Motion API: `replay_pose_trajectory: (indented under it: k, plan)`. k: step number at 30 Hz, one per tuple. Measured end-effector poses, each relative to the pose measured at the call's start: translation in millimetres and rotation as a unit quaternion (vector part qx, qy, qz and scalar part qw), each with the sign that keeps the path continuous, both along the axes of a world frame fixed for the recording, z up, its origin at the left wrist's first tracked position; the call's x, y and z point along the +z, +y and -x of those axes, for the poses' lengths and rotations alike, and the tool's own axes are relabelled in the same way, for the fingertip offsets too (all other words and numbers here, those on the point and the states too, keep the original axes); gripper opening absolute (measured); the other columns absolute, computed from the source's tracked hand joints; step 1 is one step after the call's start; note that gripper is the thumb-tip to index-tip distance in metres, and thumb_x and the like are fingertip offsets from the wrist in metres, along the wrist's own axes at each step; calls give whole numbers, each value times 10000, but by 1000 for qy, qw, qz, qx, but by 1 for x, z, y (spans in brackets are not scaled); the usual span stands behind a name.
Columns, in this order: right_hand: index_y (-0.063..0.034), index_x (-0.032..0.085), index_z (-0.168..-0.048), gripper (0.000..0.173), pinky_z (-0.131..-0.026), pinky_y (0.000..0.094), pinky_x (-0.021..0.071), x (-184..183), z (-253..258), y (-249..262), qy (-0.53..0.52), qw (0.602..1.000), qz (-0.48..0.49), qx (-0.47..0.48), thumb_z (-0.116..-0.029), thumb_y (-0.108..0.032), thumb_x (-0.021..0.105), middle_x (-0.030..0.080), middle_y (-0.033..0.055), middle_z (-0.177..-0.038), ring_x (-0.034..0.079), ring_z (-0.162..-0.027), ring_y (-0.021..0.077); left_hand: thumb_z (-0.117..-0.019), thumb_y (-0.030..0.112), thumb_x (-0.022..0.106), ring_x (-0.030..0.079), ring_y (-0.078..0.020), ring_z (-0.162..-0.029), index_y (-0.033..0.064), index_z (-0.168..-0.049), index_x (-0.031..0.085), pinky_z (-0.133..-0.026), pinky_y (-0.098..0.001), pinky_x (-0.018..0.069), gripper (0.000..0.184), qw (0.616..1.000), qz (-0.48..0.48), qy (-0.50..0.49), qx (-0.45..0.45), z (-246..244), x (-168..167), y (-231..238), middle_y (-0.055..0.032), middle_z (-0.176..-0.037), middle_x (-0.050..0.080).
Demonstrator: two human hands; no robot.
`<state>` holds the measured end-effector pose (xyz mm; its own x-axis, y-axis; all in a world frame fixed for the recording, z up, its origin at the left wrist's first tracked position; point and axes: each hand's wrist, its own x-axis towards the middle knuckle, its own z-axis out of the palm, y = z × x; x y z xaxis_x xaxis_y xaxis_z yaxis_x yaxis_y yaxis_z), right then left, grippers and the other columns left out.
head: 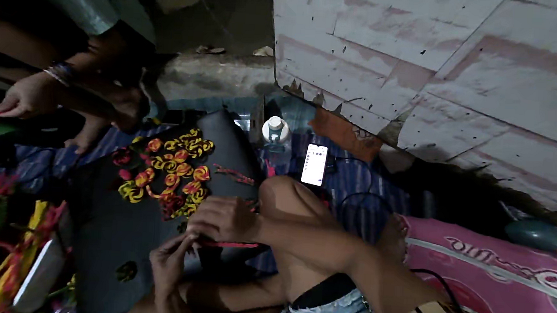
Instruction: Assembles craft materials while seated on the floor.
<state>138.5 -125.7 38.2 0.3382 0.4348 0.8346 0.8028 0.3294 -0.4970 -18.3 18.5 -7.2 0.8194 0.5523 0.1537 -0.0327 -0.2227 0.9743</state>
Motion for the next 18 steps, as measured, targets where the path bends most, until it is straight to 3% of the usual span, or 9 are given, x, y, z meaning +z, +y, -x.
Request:
replay_pose_trajectory:
  k: [3,5,8,10,12,14,16,18]
  plan:
    - [45,754,-969,180,-834,427,592,0,-26,0,175,978,113,-19,-965,-114,672,741,170,-962,727,-911,271,-935,227,697,638,39,-574,286,-883,811,-533,-147,547,138,990,36,31,-131,0,3,-1,144,-744,736]
    - [58,727,-1067,257,-924,422,531,-6,-49,0,291,918,260,65,-1019,-170,620,722,177,-1037,684,-988,241,-921,292,728,629,47,-562,311,-886,813,-524,-139,539,93,979,55,41,-191,-1,4,-4,145,-734,731]
    - [87,702,-1035,236,-728,235,513,-19,-75,9,401,826,357,174,-1006,-142,654,682,109,-880,599,-748,71,-921,308,733,646,48,-595,309,-918,808,-568,-139,557,76,968,73,26,-237,3,-3,-1,143,-749,733]
    - [81,710,-1027,221,-688,204,507,-16,-81,10,449,791,366,195,-992,-135,677,679,68,-832,584,-697,29,-933,351,725,679,42,-659,319,-978,809,-617,-146,577,100,971,86,-10,-223,9,-4,5,144,-809,753]
    - [76,719,-1034,219,-689,199,507,-10,-79,6,476,791,342,178,-988,-135,682,683,56,-819,583,-691,19,-909,429,726,678,48,-676,367,-968,804,-618,-136,567,116,984,90,-51,-144,10,-3,6,160,-829,757]
    - [72,731,-1041,227,-712,208,519,-6,-73,2,463,820,310,134,-984,-143,686,703,79,-847,603,-715,32,-894,445,733,660,53,-654,377,-903,789,-608,-127,547,89,991,97,-82,-51,2,0,1,167,-786,743]
    - [77,738,-1042,229,-758,226,544,-3,-66,2,418,864,261,100,-977,-137,688,727,118,-899,645,-769,63,-953,307,691,657,36,-631,322,-858,769,-611,-143,549,124,990,98,-94,25,-2,2,-1,148,-736,731]
    - [62,751,-1010,221,-791,257,554,-8,-57,1,355,909,205,77,-964,-147,693,739,131,-933,673,-826,102,-1004,83,506,623,23,-579,215,-838,708,-586,-155,537,293,987,98,-80,96,-6,3,-4,138,-675,689]
